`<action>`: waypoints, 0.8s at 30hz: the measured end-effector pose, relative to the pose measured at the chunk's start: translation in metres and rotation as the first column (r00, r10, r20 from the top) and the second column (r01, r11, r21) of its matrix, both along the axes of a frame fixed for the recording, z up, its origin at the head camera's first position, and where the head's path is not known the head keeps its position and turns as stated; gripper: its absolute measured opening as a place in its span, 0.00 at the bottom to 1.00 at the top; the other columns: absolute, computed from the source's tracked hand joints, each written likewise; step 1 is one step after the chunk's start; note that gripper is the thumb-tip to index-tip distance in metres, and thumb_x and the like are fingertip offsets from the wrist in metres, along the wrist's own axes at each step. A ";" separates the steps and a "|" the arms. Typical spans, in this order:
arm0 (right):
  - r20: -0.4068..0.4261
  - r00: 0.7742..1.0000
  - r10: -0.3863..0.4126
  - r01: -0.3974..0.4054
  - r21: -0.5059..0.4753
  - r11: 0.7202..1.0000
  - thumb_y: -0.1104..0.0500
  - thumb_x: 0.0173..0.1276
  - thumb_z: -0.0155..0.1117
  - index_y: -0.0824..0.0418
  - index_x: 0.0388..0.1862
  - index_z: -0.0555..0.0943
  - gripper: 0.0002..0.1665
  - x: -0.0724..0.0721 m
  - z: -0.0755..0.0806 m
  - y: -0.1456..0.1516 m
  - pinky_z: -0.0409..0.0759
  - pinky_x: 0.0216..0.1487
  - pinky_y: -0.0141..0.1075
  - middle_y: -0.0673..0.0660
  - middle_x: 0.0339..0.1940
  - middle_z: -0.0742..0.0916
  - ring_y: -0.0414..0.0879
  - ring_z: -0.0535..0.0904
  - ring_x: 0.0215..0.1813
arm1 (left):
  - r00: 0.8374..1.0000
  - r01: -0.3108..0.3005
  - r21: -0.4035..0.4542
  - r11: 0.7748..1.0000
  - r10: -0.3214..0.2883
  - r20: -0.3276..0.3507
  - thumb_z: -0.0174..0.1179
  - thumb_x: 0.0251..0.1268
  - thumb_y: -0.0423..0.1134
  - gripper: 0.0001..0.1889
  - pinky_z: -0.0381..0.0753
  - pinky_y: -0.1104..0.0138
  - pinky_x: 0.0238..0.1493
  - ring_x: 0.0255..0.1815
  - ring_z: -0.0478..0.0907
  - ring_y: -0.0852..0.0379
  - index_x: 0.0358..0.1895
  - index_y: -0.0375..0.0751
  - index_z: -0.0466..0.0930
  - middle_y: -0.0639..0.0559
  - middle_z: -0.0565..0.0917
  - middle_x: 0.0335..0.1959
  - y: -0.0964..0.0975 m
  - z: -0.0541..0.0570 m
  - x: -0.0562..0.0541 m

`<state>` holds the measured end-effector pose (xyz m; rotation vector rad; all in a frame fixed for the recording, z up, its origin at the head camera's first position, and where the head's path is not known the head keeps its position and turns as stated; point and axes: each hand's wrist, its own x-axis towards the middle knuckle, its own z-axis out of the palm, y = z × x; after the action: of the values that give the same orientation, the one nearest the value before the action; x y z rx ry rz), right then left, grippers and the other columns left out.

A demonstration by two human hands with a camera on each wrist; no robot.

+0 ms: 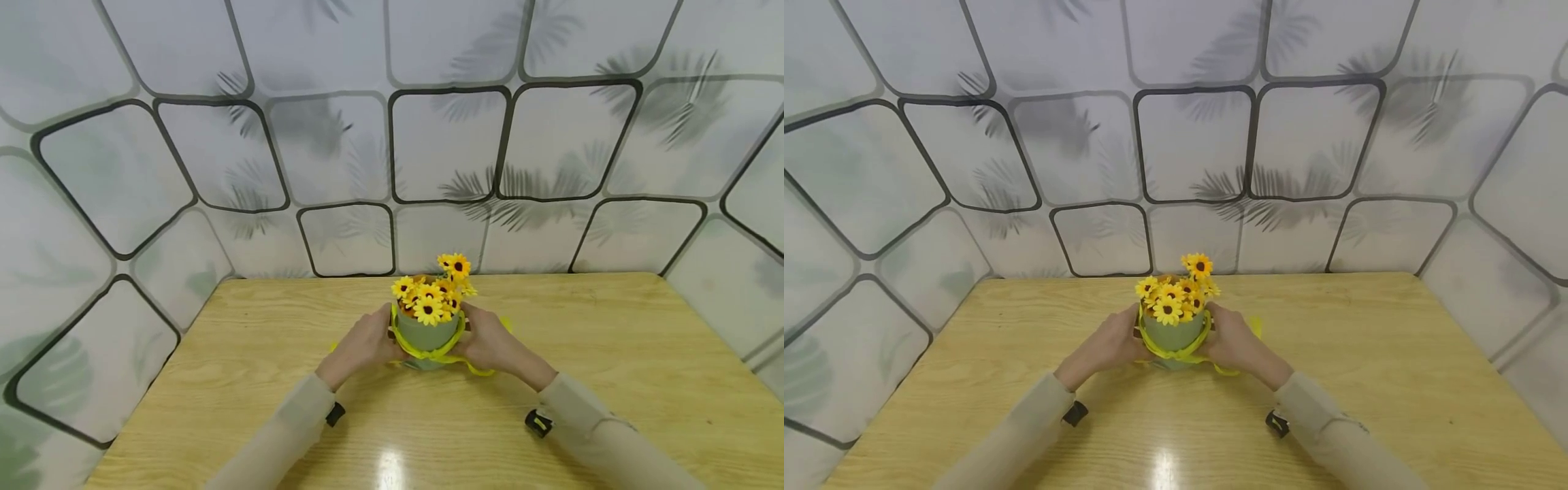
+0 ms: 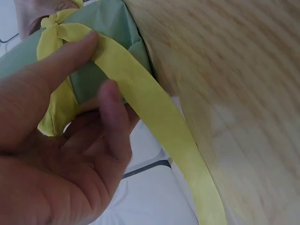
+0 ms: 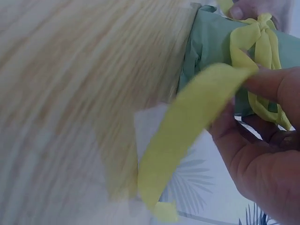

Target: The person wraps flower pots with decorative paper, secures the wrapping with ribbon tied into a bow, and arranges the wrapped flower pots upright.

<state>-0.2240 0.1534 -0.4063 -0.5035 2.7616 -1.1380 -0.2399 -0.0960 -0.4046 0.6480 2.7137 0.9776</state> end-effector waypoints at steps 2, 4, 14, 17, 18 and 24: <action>0.031 0.999 -0.007 0.007 -0.011 1.000 0.62 0.60 0.78 0.74 0.78 0.58 0.54 0.000 0.000 0.001 0.87 0.53 0.47 0.75 0.67 0.78 0.61 0.87 0.55 | 1.000 -0.011 -0.030 0.999 0.012 0.004 0.80 0.53 0.48 0.40 0.85 0.56 0.47 0.48 0.86 0.50 0.66 0.42 0.68 0.44 0.87 0.52 -0.002 -0.002 0.001; 0.048 0.999 0.003 -0.001 -0.025 1.000 0.62 0.61 0.78 0.73 0.78 0.57 0.54 0.000 -0.002 0.003 0.89 0.46 0.42 0.76 0.65 0.80 0.56 0.89 0.49 | 1.000 -0.026 -0.075 0.997 0.026 0.000 0.80 0.52 0.50 0.40 0.84 0.55 0.45 0.47 0.84 0.50 0.65 0.43 0.67 0.45 0.86 0.50 -0.005 -0.004 0.003; 0.021 0.995 0.099 -0.101 0.066 0.993 0.56 0.66 0.75 0.69 0.69 0.72 0.37 0.020 0.006 0.032 0.88 0.41 0.38 0.69 0.54 0.86 0.51 0.89 0.44 | 0.987 0.025 -0.177 0.984 0.003 0.160 0.77 0.57 0.46 0.21 0.82 0.58 0.42 0.37 0.81 0.55 0.49 0.40 0.83 0.52 0.85 0.35 -0.040 0.004 0.026; 0.007 0.993 0.118 -0.118 0.143 0.983 0.59 0.65 0.75 0.70 0.64 0.76 0.32 0.027 0.005 0.048 0.88 0.44 0.42 0.68 0.54 0.87 0.55 0.88 0.46 | 0.975 0.088 -0.110 0.990 -0.063 0.213 0.73 0.62 0.40 0.08 0.79 0.63 0.36 0.33 0.79 0.58 0.40 0.44 0.85 0.54 0.84 0.32 -0.046 0.003 0.033; -0.007 0.992 0.127 -0.124 0.174 0.977 0.60 0.64 0.75 0.70 0.62 0.78 0.30 0.029 0.005 0.054 0.87 0.44 0.43 0.67 0.53 0.87 0.55 0.88 0.47 | 0.972 0.102 -0.089 0.991 -0.080 0.222 0.72 0.64 0.38 0.06 0.78 0.63 0.35 0.33 0.78 0.58 0.38 0.44 0.85 0.55 0.84 0.31 -0.048 0.002 0.035; -0.103 0.981 0.163 -0.123 0.317 0.940 0.63 0.59 0.77 0.61 0.46 0.86 0.15 0.034 -0.001 0.077 0.85 0.44 0.43 0.53 0.41 0.88 0.47 0.84 0.43 | 0.972 0.140 -0.033 0.990 -0.131 0.198 0.73 0.61 0.36 0.06 0.76 0.68 0.33 0.31 0.77 0.60 0.37 0.44 0.84 0.57 0.82 0.29 -0.049 -0.002 0.040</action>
<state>-0.1903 0.2302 -0.4076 -0.7440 2.8774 -0.6433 -0.1994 -0.1453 -0.4069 0.6801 2.4788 0.8925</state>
